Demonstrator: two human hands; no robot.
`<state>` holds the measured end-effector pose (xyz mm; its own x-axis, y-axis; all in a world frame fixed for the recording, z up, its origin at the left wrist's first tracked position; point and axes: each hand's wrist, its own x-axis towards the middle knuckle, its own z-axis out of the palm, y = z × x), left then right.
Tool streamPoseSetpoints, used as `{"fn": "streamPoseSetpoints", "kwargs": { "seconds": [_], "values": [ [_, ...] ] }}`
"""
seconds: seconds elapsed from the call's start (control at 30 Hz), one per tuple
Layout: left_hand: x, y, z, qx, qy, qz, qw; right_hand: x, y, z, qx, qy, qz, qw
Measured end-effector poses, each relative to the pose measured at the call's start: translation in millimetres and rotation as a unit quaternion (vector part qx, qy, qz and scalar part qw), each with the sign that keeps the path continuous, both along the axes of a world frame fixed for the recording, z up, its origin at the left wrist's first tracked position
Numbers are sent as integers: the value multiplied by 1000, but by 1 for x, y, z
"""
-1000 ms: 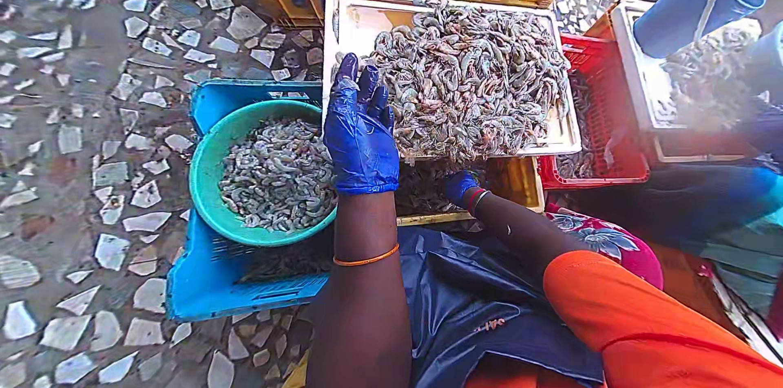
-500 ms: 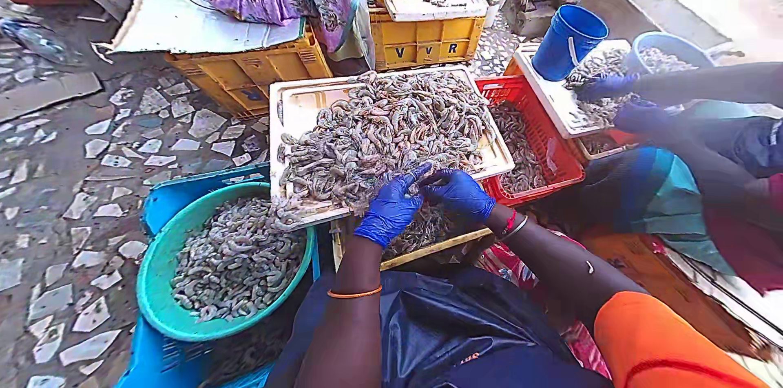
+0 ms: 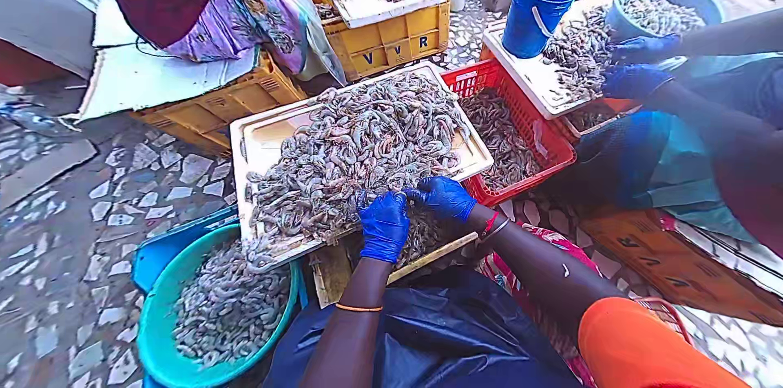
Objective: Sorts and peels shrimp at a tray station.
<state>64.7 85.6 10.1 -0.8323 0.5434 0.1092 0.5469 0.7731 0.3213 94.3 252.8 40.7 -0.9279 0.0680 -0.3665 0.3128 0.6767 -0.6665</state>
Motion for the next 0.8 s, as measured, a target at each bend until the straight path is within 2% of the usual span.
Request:
{"fn": "streamPoseSetpoints", "kwargs": {
  "seconds": [0.13, 0.27, 0.33, 0.4, 0.47, 0.53, 0.6, 0.67, 0.8],
  "values": [
    [-6, 1, 11, 88, -133, 66, 985, 0, 7, -4, -3, 60, 19, 998],
    [-26, -9, 12, 226, -226, 171, 932, 0, 10, -13, -56, 112, 16, 992],
    [-33, -17, 12, 241, -227, 183, 926, -2, 16, -18, -69, 106, 27, 992],
    [-32, -22, 10, 190, -185, 176, 948, -4, 16, -17, -35, 110, 53, 992],
    [-27, -18, 8, 126, -121, 159, 972, -5, 4, -15, -59, 116, 29, 991],
    [-20, -11, 9, 107, -113, 153, 976, -6, -15, -12, -90, 122, -16, 988],
    [-18, -5, 16, 118, -152, 167, 967, -7, -26, -9, -61, 136, -28, 988],
    [-23, -6, 16, 176, -212, 192, 942, -7, -28, -9, -43, 166, -14, 985],
    [-36, -17, 8, 286, -262, 219, 895, -6, -24, -16, -111, 230, -8, 967]
  ]
}}
